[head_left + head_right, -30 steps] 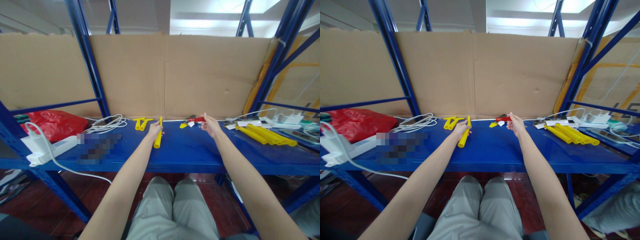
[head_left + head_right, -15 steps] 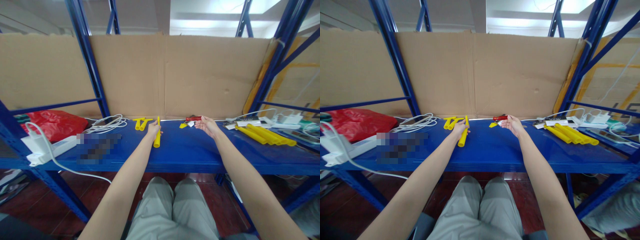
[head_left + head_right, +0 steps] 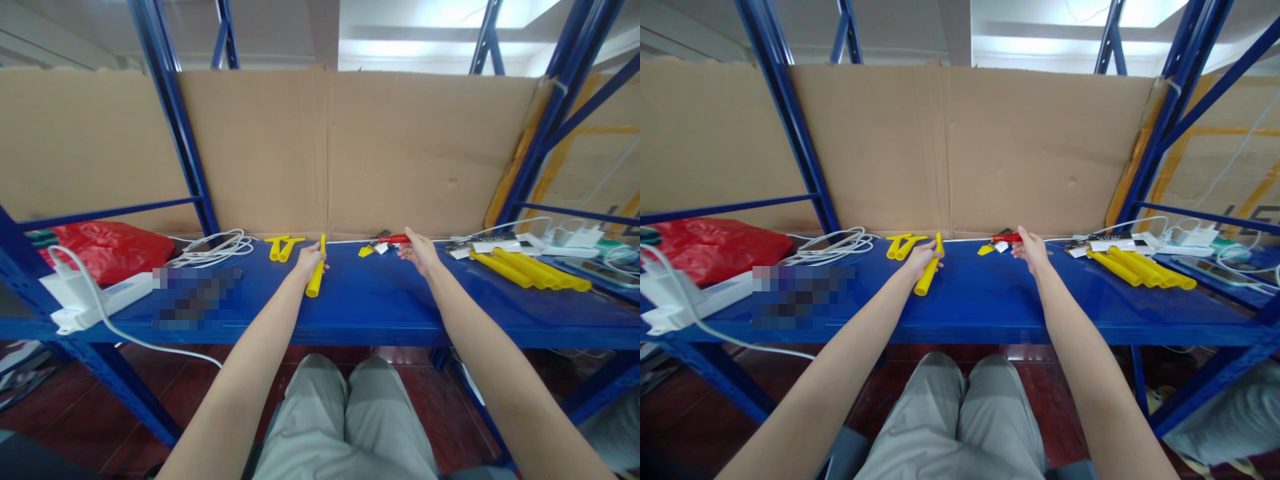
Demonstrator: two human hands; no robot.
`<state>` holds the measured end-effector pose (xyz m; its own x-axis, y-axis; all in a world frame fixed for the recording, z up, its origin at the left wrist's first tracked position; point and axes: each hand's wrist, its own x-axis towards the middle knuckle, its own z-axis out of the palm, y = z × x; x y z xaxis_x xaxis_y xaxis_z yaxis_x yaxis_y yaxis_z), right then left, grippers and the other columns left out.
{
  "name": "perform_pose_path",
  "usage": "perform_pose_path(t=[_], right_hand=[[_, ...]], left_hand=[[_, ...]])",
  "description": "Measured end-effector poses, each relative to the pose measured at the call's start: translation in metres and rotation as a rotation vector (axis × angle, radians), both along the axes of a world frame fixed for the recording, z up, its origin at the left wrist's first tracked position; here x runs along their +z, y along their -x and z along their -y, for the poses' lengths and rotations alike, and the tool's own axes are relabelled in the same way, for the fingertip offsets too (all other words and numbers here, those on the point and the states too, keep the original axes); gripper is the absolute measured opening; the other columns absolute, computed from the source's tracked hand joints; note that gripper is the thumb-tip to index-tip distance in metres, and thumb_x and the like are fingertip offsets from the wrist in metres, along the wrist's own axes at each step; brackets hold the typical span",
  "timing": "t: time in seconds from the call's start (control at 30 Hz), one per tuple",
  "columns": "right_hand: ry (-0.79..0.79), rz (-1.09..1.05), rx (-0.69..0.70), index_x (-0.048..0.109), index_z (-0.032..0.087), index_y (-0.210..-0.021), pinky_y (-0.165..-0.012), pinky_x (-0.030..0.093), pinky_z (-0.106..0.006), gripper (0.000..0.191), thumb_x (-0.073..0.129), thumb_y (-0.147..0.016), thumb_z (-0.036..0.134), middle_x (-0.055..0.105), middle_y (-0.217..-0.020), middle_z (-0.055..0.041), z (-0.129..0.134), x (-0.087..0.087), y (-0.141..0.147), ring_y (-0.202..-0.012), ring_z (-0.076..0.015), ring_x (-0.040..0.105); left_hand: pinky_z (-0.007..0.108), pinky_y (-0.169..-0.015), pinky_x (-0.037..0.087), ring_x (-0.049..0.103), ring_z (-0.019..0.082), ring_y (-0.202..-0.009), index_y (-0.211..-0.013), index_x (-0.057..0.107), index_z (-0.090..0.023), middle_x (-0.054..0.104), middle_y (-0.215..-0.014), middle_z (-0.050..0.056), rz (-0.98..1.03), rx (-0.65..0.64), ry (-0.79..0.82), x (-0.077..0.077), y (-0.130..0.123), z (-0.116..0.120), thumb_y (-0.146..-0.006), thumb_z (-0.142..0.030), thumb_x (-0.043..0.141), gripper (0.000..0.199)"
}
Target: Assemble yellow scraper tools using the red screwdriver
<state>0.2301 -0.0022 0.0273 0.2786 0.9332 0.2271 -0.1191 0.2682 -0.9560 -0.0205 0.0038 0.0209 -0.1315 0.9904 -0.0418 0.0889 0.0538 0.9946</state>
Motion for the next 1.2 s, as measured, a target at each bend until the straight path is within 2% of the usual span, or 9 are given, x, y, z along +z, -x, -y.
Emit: perform_pose_path(t=[0.3, 0.53, 0.73, 0.97, 1.2], right_hand=[[-0.016, 0.035, -0.054, 0.047, 0.02, -0.069, -0.032, 0.035, -0.015, 0.036, 0.059, -0.08, 0.051, 0.052, -0.043, 0.0041, -0.0015, -0.0014, -0.0019, -0.032, -0.0065, 0.046], [0.007, -0.016, -0.013, 0.047, 0.02, -0.068, -0.032, 0.035, -0.016, 0.038, 0.055, -0.082, 0.054, 0.048, -0.04, 0.0048, 0.0026, 0.0025, 0.0002, -0.032, -0.0066, 0.044], [0.008, -0.047, 0.054, 0.05, 0.019, -0.075, -0.035, 0.035, -0.018, 0.03, 0.056, -0.084, 0.047, 0.051, -0.044, 0.0042, 0.0002, 0.0028, -0.0033, -0.034, -0.0081, 0.045], [-0.035, -0.116, 0.169, 0.045, 0.021, -0.079, -0.037, 0.037, -0.019, 0.013, 0.048, -0.089, 0.028, 0.056, -0.051, 0.0051, 0.0015, 0.0056, -0.003, -0.037, -0.0088, 0.048], [-0.087, -0.055, 0.128, 0.046, 0.019, -0.072, -0.035, 0.034, -0.017, 0.024, 0.062, -0.083, 0.034, 0.052, -0.047, 0.0072, 0.0035, 0.0056, -0.0003, -0.034, -0.0059, 0.045]], left_hand=[[0.018, -0.04, 0.038, 0.053, 0.006, -0.043, -0.143, 0.036, -0.023, 0.066, -0.096, 0.008, -0.013, -0.042, 0.017, 0.0005, 0.0005, 0.0005, -0.082, -0.002, 0.05, 0.066], [0.018, -0.039, 0.038, 0.052, 0.006, -0.042, -0.143, 0.036, -0.023, 0.066, -0.1, 0.009, -0.017, -0.03, 0.006, 0.0002, -0.0001, 0.0009, -0.081, -0.002, 0.05, 0.067], [0.019, -0.041, 0.039, 0.053, 0.006, -0.043, -0.143, 0.036, -0.024, 0.066, -0.096, 0.008, -0.016, -0.027, 0.009, -0.0003, 0.0005, -0.0009, -0.081, -0.001, 0.05, 0.068], [0.019, -0.04, 0.038, 0.053, 0.007, -0.042, -0.143, 0.035, -0.023, 0.066, -0.097, 0.009, -0.011, -0.022, 0.013, 0.0015, 0.0001, 0.0012, -0.08, 0.0, 0.049, 0.069], [0.019, -0.039, 0.038, 0.052, 0.006, -0.042, -0.143, 0.036, -0.022, 0.065, -0.097, 0.009, -0.011, -0.014, 0.012, 0.0032, 0.0001, 0.0036, -0.081, -0.001, 0.049, 0.066]])
